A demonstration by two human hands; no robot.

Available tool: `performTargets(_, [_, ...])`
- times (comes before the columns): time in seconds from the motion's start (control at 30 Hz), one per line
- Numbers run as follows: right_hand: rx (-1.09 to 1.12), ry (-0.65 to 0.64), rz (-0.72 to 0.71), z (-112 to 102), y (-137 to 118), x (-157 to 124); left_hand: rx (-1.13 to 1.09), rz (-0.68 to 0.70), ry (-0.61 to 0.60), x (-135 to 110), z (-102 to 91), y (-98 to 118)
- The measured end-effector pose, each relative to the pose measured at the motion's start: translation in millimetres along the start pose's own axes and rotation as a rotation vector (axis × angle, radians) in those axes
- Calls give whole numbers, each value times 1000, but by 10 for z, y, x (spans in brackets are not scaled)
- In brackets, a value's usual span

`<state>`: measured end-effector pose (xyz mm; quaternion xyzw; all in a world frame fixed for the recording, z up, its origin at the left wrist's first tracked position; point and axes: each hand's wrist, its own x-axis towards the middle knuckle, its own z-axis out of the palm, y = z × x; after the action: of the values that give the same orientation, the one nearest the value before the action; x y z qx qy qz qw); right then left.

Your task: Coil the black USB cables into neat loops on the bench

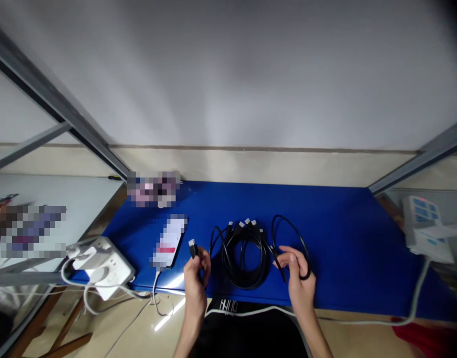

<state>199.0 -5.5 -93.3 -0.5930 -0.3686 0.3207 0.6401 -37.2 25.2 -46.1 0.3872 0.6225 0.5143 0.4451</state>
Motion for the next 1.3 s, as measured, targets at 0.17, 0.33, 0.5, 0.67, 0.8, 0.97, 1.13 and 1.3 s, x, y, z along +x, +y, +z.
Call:
performTargets(0.17, [190, 69, 136, -4, -94, 44, 1, 54, -10, -229, 46, -170])
performTargets(0.33, [386, 7, 320, -94, -440, 306, 76, 46, -11, -314, -5, -302])
performTargets(0.5, [460, 42, 319, -187, -647, 352, 46, 91, 123, -230, -54, -346])
performTargets(0.67, [-170, 127, -108, -356, -556, 217, 45, 223, 171, -159, -153, -191])
performTargets(0.8, [-550, -13, -340, -493, -425, 180, 203, 397, 208, -170, -234, -20])
performTargets(0.97, [-562, -155, -433, -452, -281, 68, 529, 913, 281, -150, -240, 59])
performTargets(1.13, [-608, -153, -645, -408, -224, -54, 338, 854, 71, -115, -242, 76])
performTargets(1.3, [-568, -290, -656, -422, -252, -51, 78, 660, -59, -73, -182, 147])
